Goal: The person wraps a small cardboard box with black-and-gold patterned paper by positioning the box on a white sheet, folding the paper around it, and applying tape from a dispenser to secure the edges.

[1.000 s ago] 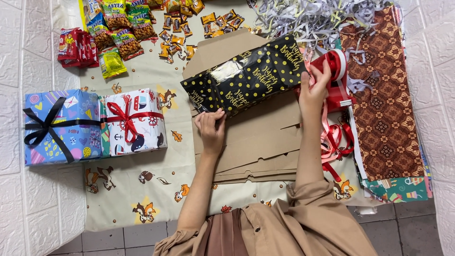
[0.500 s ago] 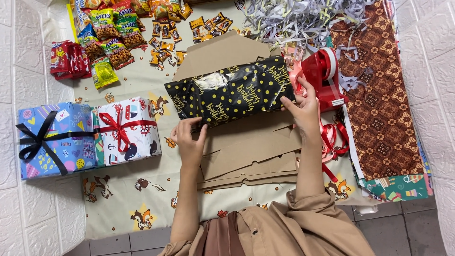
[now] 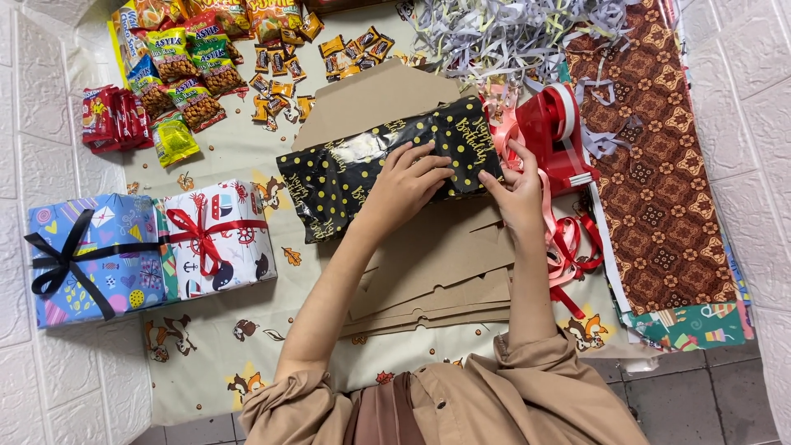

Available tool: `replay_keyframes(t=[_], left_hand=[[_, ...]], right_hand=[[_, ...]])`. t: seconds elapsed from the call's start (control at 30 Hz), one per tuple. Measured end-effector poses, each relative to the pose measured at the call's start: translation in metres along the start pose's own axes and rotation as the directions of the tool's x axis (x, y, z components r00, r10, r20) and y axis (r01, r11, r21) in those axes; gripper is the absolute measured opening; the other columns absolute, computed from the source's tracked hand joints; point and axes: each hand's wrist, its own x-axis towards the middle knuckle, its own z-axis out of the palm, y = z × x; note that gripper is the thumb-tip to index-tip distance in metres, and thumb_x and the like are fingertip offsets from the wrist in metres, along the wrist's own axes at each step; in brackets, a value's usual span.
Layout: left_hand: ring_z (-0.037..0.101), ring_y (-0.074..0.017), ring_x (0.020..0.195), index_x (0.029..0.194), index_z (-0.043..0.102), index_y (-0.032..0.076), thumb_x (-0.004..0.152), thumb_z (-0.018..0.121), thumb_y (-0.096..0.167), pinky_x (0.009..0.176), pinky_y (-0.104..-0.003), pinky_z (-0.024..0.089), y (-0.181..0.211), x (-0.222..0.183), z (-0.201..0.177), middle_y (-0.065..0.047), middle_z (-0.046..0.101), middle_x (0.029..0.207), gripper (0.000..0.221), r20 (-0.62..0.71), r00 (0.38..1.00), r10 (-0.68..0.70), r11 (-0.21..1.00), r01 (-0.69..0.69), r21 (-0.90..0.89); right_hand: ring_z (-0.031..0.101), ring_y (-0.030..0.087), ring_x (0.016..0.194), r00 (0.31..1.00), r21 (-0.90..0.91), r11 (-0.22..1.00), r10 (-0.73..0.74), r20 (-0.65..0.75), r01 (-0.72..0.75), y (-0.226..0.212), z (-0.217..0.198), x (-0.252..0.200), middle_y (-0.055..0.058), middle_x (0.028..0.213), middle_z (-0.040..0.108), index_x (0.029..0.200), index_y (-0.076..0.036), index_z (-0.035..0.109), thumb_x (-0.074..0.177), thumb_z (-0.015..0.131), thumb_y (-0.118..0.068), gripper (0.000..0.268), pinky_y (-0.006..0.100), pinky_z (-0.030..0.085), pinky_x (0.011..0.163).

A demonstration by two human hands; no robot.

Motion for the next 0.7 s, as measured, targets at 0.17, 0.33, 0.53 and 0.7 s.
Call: replay_keyframes(t=[0.17, 0.33, 0.53, 0.7], left_hand=[[0.053, -0.0183, 0.118, 0.106, 0.065, 0.022, 0.089, 0.064, 0.026, 0.106, -0.039, 0.036, -0.009, 0.002, 0.013, 0.007, 0.063, 0.113, 0.017, 0.039, 0.999, 0.010, 0.994, -0.005, -0.112], [0.051, -0.0172, 0.122, 0.109, 0.064, 0.024, 0.091, 0.063, 0.029, 0.109, -0.039, 0.032, -0.011, -0.001, 0.016, 0.009, 0.061, 0.116, 0.019, 0.056, 0.998, 0.023, 0.993, -0.016, -0.116], [0.049, -0.0175, 0.122, 0.105, 0.064, 0.026, 0.088, 0.064, 0.030, 0.110, -0.040, 0.032, -0.008, 0.003, 0.014, 0.009, 0.060, 0.114, 0.017, 0.072, 0.997, 0.025, 0.996, -0.019, -0.088], [0.049, -0.0162, 0.119, 0.095, 0.062, 0.025, 0.089, 0.058, 0.032, 0.109, -0.038, 0.032, -0.007, 0.004, 0.014, 0.008, 0.059, 0.106, 0.009, 0.057, 0.997, 0.047, 0.999, -0.048, 0.010]], right_hand=[[0.060, 0.010, 0.061, 0.999, -0.095, 0.996, -0.002, 0.033, 0.005, -0.006, -0.011, -0.002, 0.010, 0.090, 0.068, 0.142, -0.011, 0.033, 0.090, 0.066, -0.011, 0.062, 0.019, 0.052, 0.055], [0.060, 0.015, 0.061, 1.000, -0.294, 0.956, 0.015, -0.002, -0.015, -0.027, -0.032, -0.015, 0.017, 0.095, 0.067, 0.134, -0.007, 0.047, 0.093, 0.060, -0.010, 0.043, 0.028, 0.049, 0.055], [0.054, 0.013, 0.065, 0.935, -0.574, 0.819, -0.227, -0.271, 0.032, -0.021, -0.075, -0.015, 0.009, 0.092, 0.068, 0.124, -0.007, 0.060, 0.101, 0.056, -0.006, 0.023, 0.023, 0.040, 0.054], [0.036, 0.032, 0.108, 0.937, -0.761, 0.621, -0.117, -0.329, -0.189, -0.017, -0.097, -0.006, 0.014, 0.117, 0.044, 0.119, -0.007, 0.064, 0.104, 0.055, -0.023, 0.023, 0.056, 0.030, 0.093]])
